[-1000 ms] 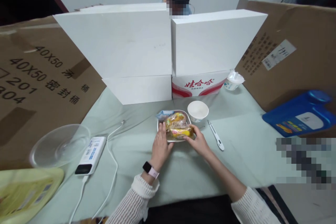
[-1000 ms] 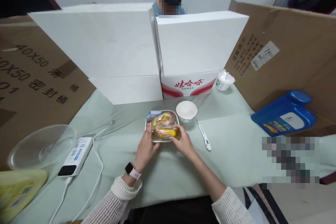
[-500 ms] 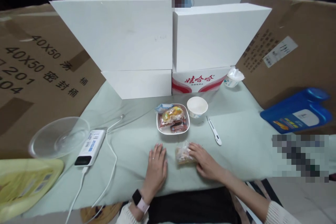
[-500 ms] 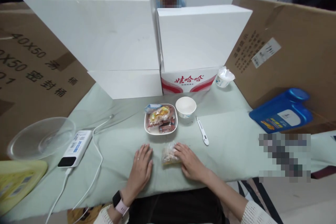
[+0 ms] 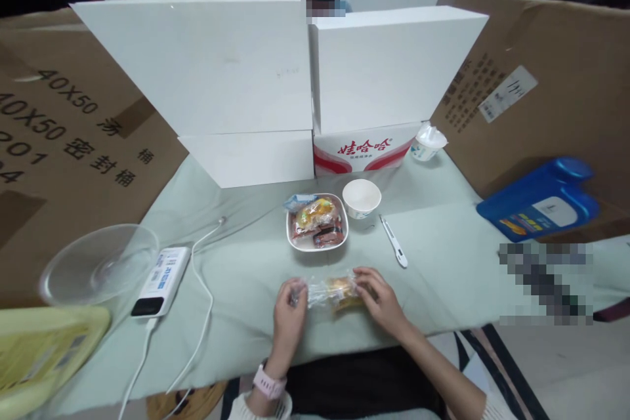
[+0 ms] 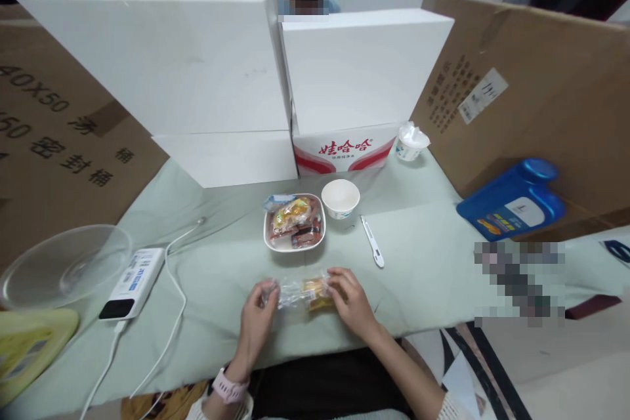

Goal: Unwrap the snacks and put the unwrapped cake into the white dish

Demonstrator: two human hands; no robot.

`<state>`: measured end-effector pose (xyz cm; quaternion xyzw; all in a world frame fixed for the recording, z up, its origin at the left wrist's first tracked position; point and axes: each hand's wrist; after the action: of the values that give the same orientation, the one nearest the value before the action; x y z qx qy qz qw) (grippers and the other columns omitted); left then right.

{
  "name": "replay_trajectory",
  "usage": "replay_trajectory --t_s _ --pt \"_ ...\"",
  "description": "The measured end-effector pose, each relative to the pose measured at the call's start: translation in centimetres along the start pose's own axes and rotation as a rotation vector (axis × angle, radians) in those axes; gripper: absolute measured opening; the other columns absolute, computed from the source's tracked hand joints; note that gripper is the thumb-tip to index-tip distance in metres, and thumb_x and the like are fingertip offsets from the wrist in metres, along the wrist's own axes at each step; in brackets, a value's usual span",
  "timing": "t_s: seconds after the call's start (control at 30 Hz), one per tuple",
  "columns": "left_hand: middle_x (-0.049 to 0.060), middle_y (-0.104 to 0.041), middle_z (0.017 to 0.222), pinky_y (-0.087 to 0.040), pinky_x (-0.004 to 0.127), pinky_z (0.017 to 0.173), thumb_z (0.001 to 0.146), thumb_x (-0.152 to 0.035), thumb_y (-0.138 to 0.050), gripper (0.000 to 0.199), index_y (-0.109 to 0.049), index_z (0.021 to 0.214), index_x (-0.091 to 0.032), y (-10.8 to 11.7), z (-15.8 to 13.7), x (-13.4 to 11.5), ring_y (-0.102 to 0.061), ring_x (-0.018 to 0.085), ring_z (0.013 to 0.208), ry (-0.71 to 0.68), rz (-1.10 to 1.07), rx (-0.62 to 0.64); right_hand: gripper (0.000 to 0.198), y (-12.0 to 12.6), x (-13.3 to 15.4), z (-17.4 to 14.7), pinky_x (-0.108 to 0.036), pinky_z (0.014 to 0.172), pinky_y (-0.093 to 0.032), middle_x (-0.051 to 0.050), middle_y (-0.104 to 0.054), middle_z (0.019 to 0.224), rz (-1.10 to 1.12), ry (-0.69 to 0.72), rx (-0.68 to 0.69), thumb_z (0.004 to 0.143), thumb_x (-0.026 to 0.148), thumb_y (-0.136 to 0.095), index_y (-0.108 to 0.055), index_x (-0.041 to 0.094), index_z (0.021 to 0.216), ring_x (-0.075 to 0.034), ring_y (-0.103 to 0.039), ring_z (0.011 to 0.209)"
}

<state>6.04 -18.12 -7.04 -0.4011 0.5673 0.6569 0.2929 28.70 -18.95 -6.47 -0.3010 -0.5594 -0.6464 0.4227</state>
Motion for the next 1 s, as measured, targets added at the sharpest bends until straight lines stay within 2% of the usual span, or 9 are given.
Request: replay_trajectory --t_s 0.17,0.27,0.4,0.5,0.63,0.77,0.83,0.93,1.0 --pt "0.014 -0.066 0.107 -0.052 0.045 0.093 0.084 -0.024 -0.048 0.029 -0.062 0.108 -0.014 1.8 -1.0 0.7 -0.062 0.026 0.105 -0.182 0.225 -0.110 0.022 -0.2 0.1 -1.0 -0.040 0.096 -0.049 -0.013 -0.067 0.111 0.166 -0.121 -0.112 0.092 0.038 -0.050 -0.061 0.021 0.087 -0.024 -0.062 0.108" --pt "0.014 -0.063 0.121 -0.044 0.050 0.104 0.088 -0.020 -0.049 0.038 -0.057 0.124 -0.016 1.4 -1.3 -1.2 -0.052 0.028 0.124 -0.418 0.358 0.013 0.026 -0.6 0.2 -0.7 -0.040 0.093 -0.050 -0.013 -0.068 0.111 0.345 -0.257 -0.198 0.089 0.046 -0.053 -0.058 0.021 0.086 -0.024 -0.063 0.106" --pt "0.008 -0.069 0.097 -0.035 0.063 0.106 0.085 -0.014 -0.054 0.025 -0.065 0.106 -0.021 1.4 -0.8 -2.3 -0.058 0.030 0.110 -0.513 0.548 0.231 0.028 -0.2 -1.0 0.2 -0.042 0.089 -0.052 -0.012 -0.071 0.103 0.580 -0.413 -0.238 0.083 0.049 -0.056 -0.057 0.021 0.089 -0.025 -0.067 0.097" --pt "0.007 -0.068 0.088 -0.032 0.065 0.107 0.088 -0.011 -0.048 0.021 -0.067 0.093 -0.020 2.3 -0.2 -1.9 -0.061 0.027 0.103 -0.516 0.599 0.209 0.022 1.2 -2.5 0.0 -0.045 0.089 -0.051 -0.011 -0.071 0.097 0.485 -0.450 -0.319 0.077 0.042 -0.059 -0.053 0.022 0.078 -0.027 -0.066 0.095" --pt "0.008 -0.068 0.096 -0.032 0.060 0.109 0.090 -0.012 -0.046 0.020 -0.065 0.092 -0.019 3.7 -0.1 -1.7 -0.058 0.027 0.113 -0.614 0.564 0.126 0.013 3.4 -2.3 -1.1 -0.046 0.093 -0.049 -0.012 -0.067 0.106 0.123 -0.231 -0.437 0.084 0.032 -0.052 -0.058 0.021 0.088 -0.025 -0.062 0.104" --pt "0.004 -0.069 0.092 -0.030 0.056 0.112 0.090 -0.008 -0.045 0.020 -0.061 0.087 -0.020 4.4 -1.0 -2.5 -0.059 0.024 0.115 -0.765 0.452 0.136 0.022 4.0 0.3 -1.2 -0.048 0.099 -0.046 -0.012 -0.065 0.112 -0.216 0.201 -0.077 0.089 0.021 -0.051 -0.061 0.021 0.109 -0.026 -0.058 0.113" --pt "0.003 -0.069 0.090 -0.029 0.054 0.113 0.089 -0.007 -0.045 0.020 -0.060 0.088 -0.020 4.6 -1.2 -2.9 -0.060 0.022 0.113 -0.808 0.403 0.165 0.021 4.0 1.1 -0.6 -0.053 0.100 -0.044 -0.011 -0.066 0.102 -0.362 0.288 0.106 0.087 0.017 -0.052 -0.061 0.020 0.106 -0.027 -0.060 0.105" --pt "0.001 -0.069 0.085 -0.028 0.054 0.114 0.088 -0.005 -0.045 0.019 -0.057 0.089 -0.021 5.4 -0.9 -3.4 -0.062 0.020 0.107 -0.801 0.386 0.165 0.015 4.4 1.5 0.5 -0.055 0.097 -0.045 -0.005 -0.063 0.080 -0.449 0.286 0.150 0.089 0.012 -0.047 -0.059 0.019 0.091 -0.021 -0.061 0.081" --pt "0.001 -0.068 0.085 -0.030 0.054 0.113 0.086 -0.004 -0.046 0.019 -0.055 0.088 -0.021 6.1 -0.8 -3.7 -0.062 0.019 0.105 -0.802 0.384 0.155 0.015 5.1 1.8 0.6 -0.053 0.100 -0.042 -0.004 -0.062 0.079 -0.427 0.345 0.116 0.090 0.011 -0.045 -0.057 0.020 0.088 -0.021 -0.061 0.085"
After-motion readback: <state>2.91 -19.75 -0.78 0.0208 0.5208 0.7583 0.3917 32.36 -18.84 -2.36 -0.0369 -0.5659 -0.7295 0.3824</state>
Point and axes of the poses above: each hand's wrist, its own z-axis towards the middle knuckle, its own y-axis out of the back of the hand, x = y × z
